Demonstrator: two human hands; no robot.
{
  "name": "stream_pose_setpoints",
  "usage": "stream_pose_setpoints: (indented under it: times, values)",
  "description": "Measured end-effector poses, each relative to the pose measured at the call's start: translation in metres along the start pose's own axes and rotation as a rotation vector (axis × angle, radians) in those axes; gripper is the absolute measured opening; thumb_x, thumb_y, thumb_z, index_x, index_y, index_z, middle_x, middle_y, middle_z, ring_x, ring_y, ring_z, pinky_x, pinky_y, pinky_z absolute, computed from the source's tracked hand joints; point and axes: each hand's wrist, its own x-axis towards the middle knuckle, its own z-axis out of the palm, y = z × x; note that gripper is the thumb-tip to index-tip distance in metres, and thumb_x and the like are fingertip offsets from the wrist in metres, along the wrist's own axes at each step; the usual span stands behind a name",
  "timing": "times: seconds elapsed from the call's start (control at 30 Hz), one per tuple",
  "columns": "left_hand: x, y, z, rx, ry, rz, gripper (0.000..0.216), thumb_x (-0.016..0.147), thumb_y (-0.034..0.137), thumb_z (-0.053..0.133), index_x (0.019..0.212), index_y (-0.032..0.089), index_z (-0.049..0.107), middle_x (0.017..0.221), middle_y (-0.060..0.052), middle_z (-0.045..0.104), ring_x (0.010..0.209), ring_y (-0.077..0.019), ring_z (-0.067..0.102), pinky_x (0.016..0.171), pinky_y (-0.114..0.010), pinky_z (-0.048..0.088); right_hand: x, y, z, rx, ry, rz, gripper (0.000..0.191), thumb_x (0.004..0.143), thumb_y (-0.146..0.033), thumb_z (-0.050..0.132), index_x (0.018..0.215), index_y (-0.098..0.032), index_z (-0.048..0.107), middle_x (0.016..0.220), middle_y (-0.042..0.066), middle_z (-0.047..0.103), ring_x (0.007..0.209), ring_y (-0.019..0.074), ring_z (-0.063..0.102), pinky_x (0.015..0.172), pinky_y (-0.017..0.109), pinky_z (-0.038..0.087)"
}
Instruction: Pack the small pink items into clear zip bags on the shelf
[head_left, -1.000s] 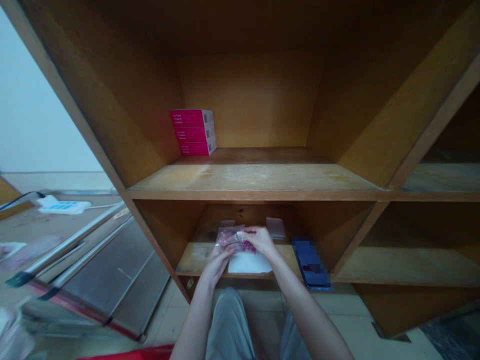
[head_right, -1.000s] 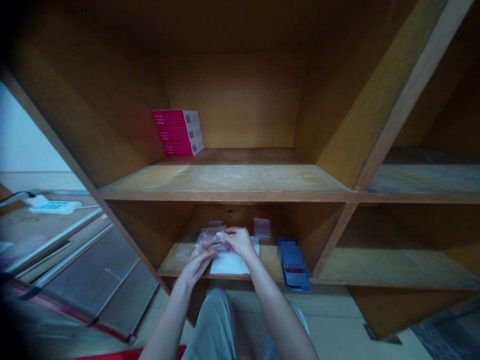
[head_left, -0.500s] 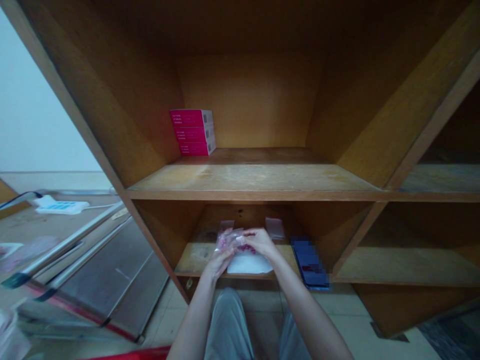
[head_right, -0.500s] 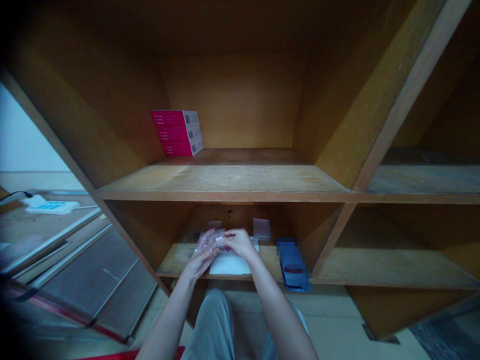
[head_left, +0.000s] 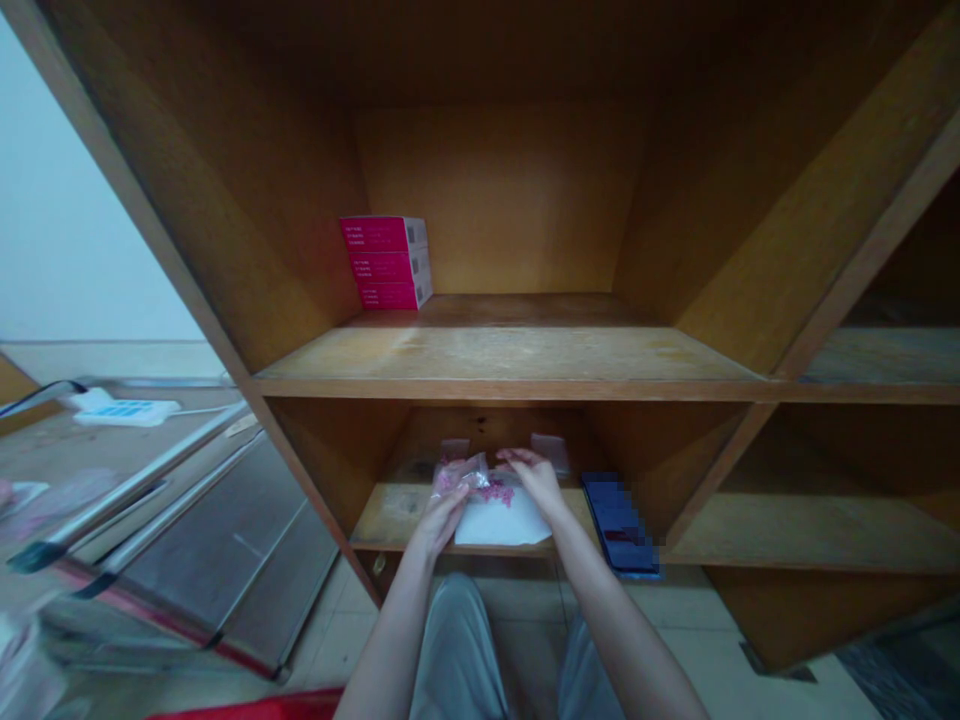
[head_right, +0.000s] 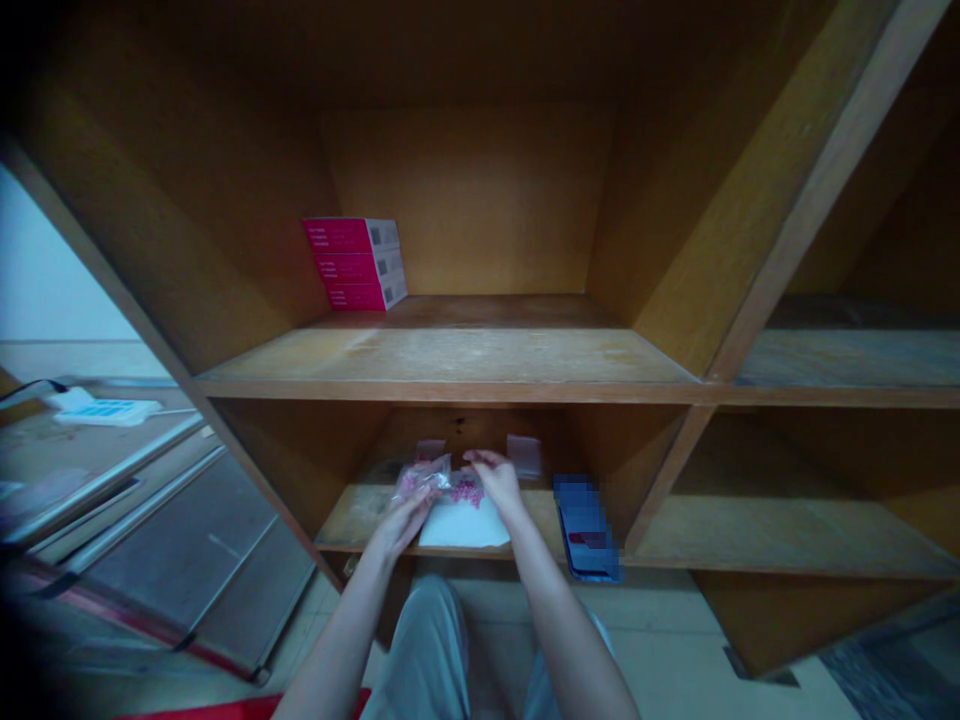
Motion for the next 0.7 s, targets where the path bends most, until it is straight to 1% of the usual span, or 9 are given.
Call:
stream_pose_setpoints:
  times: [0.07, 0.13, 0.23, 0.37, 0.53, 0.7]
  values:
    - [0.001, -0.002, -0.004, -0.005, 0.011, -0.009, 0.04, 0.067, 0.01, 0.065, 0.104, 0.018, 0.053, 0.107, -0.007, 0.061, 0.099, -0.017, 0.056, 0.093, -0.03, 0.038, 0.002, 0.011, -0.002, 0.081, 0.125, -0.042, 0.021, 0.067, -0.033, 0.055, 0.076, -0.016, 0.065, 0.084, 0.008, 0.067, 0.072, 0.0187, 0.063, 0.073, 0.033, 0.046]
    - [0.002, -0.004, -0.007, -0.007, 0.015, -0.013, 0.04, 0.067, 0.01, 0.066, 0.104, 0.017, 0.054, 0.109, -0.007, 0.06, 0.102, -0.0176, 0.054, 0.095, -0.031, 0.036, 0.004, 0.024, -0.003, 0.113, 0.193, -0.067, 0.024, 0.07, -0.034, 0.05, 0.079, -0.016, 0.064, 0.085, 0.009, 0.067, 0.077, 0.0194, 0.062, 0.076, 0.034, 0.046]
    - [0.002, -0.007, -0.008, 0.006, 0.017, -0.03, 0.042, 0.066, 0.01, 0.066, 0.105, 0.018, 0.054, 0.114, -0.008, 0.058, 0.105, -0.0184, 0.053, 0.097, -0.032, 0.035, 0.005, 0.045, -0.003, 0.093, 0.204, -0.091, 0.033, 0.074, -0.035, 0.04, 0.089, -0.016, 0.063, 0.094, 0.009, 0.066, 0.088, 0.0194, 0.06, 0.083, 0.034, 0.043]
    - [0.003, -0.008, -0.007, 0.033, 0.017, -0.048, 0.042, 0.065, 0.011, 0.067, 0.104, 0.019, 0.053, 0.117, -0.007, 0.056, 0.106, -0.0183, 0.053, 0.098, -0.033, 0.035, 0.008, 0.068, 0.0, 0.01, 0.247, -0.061, 0.046, 0.078, -0.037, 0.026, 0.101, -0.015, 0.059, 0.106, 0.011, 0.061, 0.097, 0.0184, 0.057, 0.087, 0.033, 0.041]
    - [0.003, -0.006, -0.003, 0.065, -0.014, -0.058, 0.041, 0.064, 0.01, 0.067, 0.102, 0.018, 0.053, 0.119, -0.007, 0.054, 0.108, -0.019, 0.051, 0.099, -0.034, 0.032, 0.013, 0.071, 0.006, -0.148, 0.269, -0.036, 0.056, 0.081, -0.04, 0.014, 0.11, -0.014, 0.054, 0.107, 0.011, 0.06, 0.101, 0.0182, 0.054, 0.087, 0.031, 0.04]
    - [0.002, -0.005, 0.001, 0.086, -0.047, -0.048, 0.038, 0.064, 0.012, 0.068, 0.099, 0.017, 0.052, 0.119, -0.009, 0.053, 0.11, -0.0203, 0.049, 0.1, -0.037, 0.031, 0.014, 0.075, 0.01, -0.139, 0.284, -0.017, 0.062, 0.083, -0.042, 0.006, 0.115, -0.011, 0.049, 0.109, 0.014, 0.059, 0.101, 0.0186, 0.055, 0.086, 0.032, 0.04]
